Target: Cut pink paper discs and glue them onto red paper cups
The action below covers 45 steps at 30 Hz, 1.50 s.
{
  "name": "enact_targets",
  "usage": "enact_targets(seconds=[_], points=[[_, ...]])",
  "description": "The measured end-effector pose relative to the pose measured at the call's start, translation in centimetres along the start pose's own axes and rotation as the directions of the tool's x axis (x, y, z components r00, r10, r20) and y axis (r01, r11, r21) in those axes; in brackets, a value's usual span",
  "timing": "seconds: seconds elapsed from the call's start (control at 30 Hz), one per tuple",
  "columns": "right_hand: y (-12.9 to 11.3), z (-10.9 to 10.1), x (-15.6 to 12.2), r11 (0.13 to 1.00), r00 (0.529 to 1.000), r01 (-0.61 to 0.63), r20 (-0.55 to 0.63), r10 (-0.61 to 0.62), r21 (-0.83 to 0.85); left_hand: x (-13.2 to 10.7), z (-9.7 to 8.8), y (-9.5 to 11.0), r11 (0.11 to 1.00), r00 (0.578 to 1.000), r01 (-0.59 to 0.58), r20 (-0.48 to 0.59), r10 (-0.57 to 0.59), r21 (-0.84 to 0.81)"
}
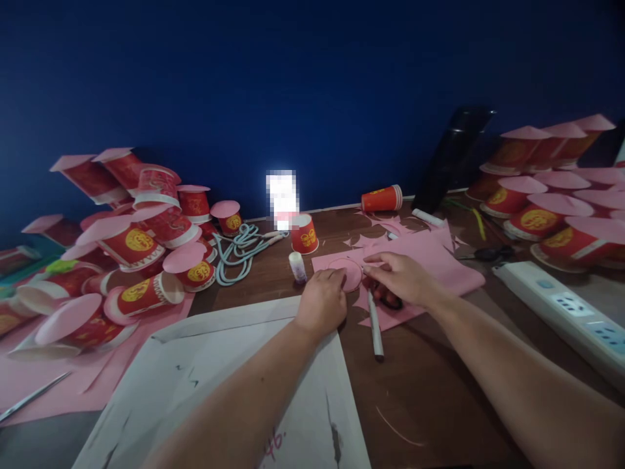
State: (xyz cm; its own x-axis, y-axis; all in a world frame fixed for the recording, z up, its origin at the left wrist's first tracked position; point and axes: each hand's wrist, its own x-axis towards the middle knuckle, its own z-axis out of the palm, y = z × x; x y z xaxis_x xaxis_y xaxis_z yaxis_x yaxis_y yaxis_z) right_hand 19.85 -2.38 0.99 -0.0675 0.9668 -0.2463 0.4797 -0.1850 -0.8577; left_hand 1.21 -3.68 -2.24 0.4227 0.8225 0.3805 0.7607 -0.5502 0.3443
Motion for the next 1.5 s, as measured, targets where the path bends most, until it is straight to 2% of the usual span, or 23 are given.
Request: enact_targets(seconds=[0.13, 0.27, 0.37, 0.47, 0.67, 0.8, 0.87, 0.93, 1.03, 1.17, 1.37, 1.5], points=[[0.2, -0.7, 0.1, 0.989, 0.994, 0.044, -0.092, -0.058, -0.144, 0.0, -0.1, 0.1, 1.0, 1.0, 0.005, 0.018, -0.005, -0.002], [0.2, -0.8, -0.1, 0.968, 0.993, 0.102, -0.042, -0.114, -0.227, 0.0, -0.2, 0.1, 1.0, 1.0, 0.012, 0.026, -0.012, -0.004], [0.4, -0.4, -0.1, 0.955, 0.984, 0.145, -0.064, -0.167, -0.26, -0.1, -0.1, 0.1, 1.0, 1.0, 0.013, 0.019, -0.013, 0.0], [0.4, 0.0, 0.0, 0.974, 0.988, 0.125, -0.065, -0.139, -0.188, -0.1, 0.0, 0.1, 1.0, 1.0, 0.011, 0.004, -0.011, 0.004], [0.0, 0.0, 0.2, 0.998, 0.999, -0.035, 0.018, 0.034, 0.06, -0.1, 0.3, -0.2, 1.0, 1.0, -0.014, -0.027, 0.014, -0.011], [-0.1, 0.1, 0.2, 0.992, 0.998, -0.052, 0.034, 0.049, 0.114, -0.1, 0.3, -0.3, 1.0, 0.999, -0.015, -0.032, 0.015, -0.007], [0.1, 0.2, 0.2, 0.999, 0.999, -0.021, 0.042, 0.02, 0.032, -0.1, 0.3, -0.2, 1.0, 1.0, -0.011, -0.025, 0.011, -0.006], [0.5, 0.3, 0.3, 0.992, 0.998, 0.061, 0.005, -0.061, -0.11, -0.1, 0.2, -0.2, 1.0, 1.0, -0.01, -0.017, 0.01, -0.006], [1.2, 0.5, 0.4, 0.915, 0.967, 0.176, -0.107, -0.229, -0.362, 0.0, 0.1, -0.2, 1.0, 1.0, -0.005, -0.007, 0.005, 0.002], [1.6, 0.6, 0.7, 0.835, 0.93, 0.173, -0.191, -0.313, -0.523, 0.0, 0.1, -0.2, 1.0, 1.0, 0.002, -0.004, -0.002, -0.008], [1.3, 0.9, 0.9, 0.87, 0.943, 0.195, -0.157, -0.293, -0.453, 0.0, 0.1, -0.1, 1.0, 1.0, 0.013, 0.013, -0.013, -0.001], [0.7, 1.0, 0.7, 0.945, 0.976, 0.144, -0.113, -0.185, -0.295, 0.0, 0.1, 0.0, 1.0, 1.0, 0.011, 0.01, -0.011, 0.013]])
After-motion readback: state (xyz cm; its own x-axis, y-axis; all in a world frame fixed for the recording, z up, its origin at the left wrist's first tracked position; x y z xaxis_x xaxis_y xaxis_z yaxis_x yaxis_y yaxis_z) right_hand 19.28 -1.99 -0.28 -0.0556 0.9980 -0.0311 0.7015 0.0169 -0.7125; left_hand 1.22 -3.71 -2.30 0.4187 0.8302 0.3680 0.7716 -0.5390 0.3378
